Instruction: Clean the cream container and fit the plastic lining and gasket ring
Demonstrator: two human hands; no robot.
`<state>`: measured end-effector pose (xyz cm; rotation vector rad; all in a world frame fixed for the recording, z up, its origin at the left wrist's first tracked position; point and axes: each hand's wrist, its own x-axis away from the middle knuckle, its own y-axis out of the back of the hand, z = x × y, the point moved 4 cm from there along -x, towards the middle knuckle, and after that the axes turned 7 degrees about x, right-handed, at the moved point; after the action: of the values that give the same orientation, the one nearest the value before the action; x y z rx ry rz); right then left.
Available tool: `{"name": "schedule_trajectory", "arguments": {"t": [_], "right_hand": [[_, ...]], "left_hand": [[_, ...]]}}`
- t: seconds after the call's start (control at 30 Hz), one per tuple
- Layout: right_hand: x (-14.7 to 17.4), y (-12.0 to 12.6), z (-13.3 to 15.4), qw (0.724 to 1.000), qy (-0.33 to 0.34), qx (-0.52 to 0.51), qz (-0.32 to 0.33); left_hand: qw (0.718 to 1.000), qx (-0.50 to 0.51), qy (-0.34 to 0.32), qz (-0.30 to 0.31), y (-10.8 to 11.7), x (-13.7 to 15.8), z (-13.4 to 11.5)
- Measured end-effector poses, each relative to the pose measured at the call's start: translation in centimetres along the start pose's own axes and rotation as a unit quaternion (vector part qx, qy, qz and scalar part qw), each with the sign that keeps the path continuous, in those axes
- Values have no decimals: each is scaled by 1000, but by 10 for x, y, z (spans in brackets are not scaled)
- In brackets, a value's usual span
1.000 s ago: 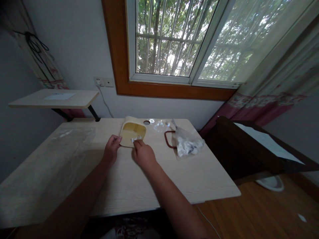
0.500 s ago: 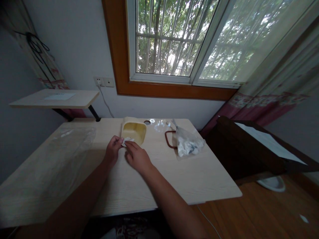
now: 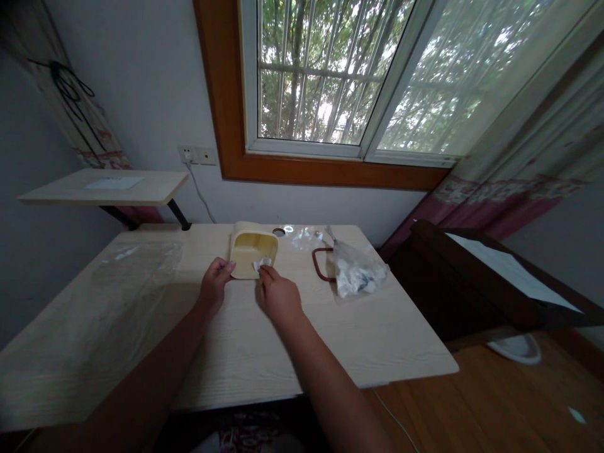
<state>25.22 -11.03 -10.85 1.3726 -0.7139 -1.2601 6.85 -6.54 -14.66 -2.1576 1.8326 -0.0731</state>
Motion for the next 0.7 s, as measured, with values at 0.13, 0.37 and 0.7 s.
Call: {"name": "schedule_trajectory", "arguments": {"t": [0.13, 0.37, 0.7], "right_hand": [[2, -2, 7, 1000, -6, 18, 1], [7, -2, 28, 996, 44, -71, -21], [8, -2, 23, 997, 34, -69, -23]], "left_hand": [[1000, 2, -3, -7, 0, 0, 0], [1000, -11, -15, 2, 1, -1, 1], [999, 52, 8, -9, 0, -1, 4]]}}
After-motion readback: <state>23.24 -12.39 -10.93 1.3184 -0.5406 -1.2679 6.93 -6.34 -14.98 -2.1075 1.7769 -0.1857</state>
